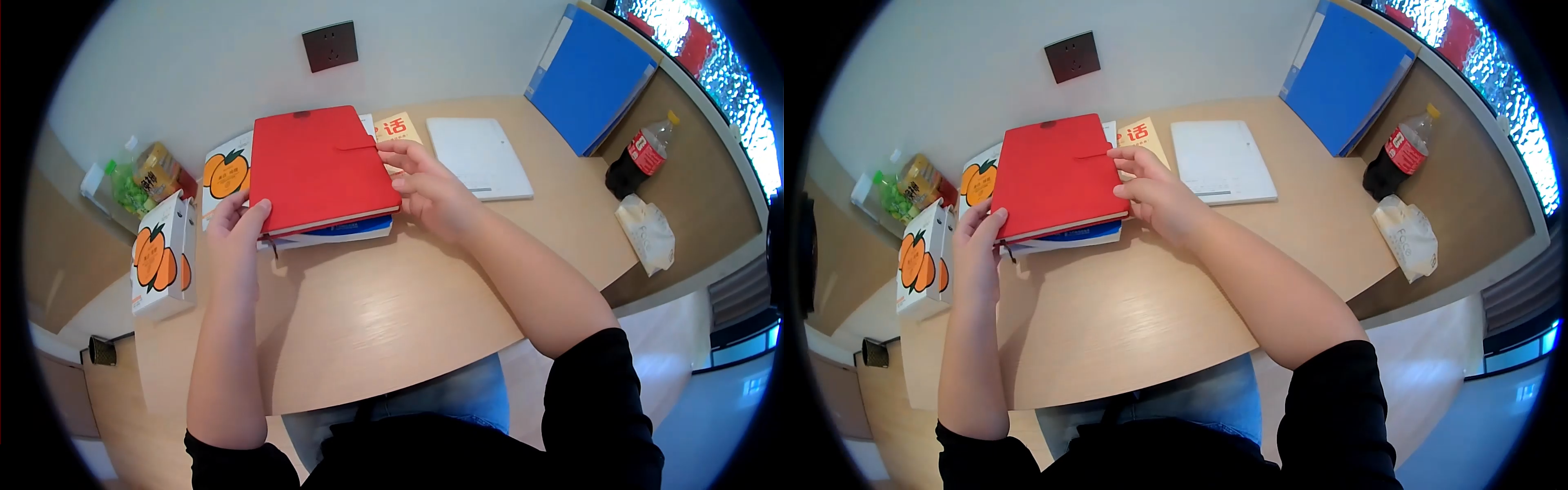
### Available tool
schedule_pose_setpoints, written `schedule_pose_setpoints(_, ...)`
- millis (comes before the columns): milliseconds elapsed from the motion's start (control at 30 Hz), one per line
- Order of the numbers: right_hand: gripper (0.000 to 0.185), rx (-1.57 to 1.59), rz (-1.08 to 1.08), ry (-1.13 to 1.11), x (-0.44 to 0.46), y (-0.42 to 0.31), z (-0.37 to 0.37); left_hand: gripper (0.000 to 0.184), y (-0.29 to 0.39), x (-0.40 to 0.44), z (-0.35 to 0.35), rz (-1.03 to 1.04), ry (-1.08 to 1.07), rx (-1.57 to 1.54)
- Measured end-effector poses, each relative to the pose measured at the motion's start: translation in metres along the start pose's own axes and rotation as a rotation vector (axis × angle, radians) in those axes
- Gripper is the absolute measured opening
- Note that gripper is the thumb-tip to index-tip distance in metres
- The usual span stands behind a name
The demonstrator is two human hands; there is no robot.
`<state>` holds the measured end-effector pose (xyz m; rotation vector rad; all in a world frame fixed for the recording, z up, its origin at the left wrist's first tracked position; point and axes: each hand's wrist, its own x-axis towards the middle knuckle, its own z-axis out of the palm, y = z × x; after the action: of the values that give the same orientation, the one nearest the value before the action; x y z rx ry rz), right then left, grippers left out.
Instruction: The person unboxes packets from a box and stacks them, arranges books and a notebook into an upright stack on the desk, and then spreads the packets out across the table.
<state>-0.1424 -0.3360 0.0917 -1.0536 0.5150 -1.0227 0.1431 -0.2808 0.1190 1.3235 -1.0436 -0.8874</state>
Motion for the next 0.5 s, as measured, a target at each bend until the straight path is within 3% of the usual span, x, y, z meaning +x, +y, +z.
schedule_pose_setpoints(167,0.064,-0.098,0.028,0.083,-0.003,-0.006,0.009,0.038,0.011,-0.016,0.006,0.062,0.143,-0.113)
schedule_pose_setpoints(267,0.061,-0.103,0.019,0.095,-0.005,-0.009,0.012,0.041,0.003,-0.007,0.004,-0.157,0.168,-0.409)
schedule_pose_setpoints(367,0.061,-0.135,0.017,0.091,-0.003,-0.011,0.008,0.049,-0.016,0.008,-0.003,-0.398,-0.112,-0.583)
schedule_pose_setpoints(500,0.062,-0.257,0.032,0.119,-0.001,-0.014,0.007,0.061,0.002,-0.014,0.014,-0.484,-0.269,-0.344)
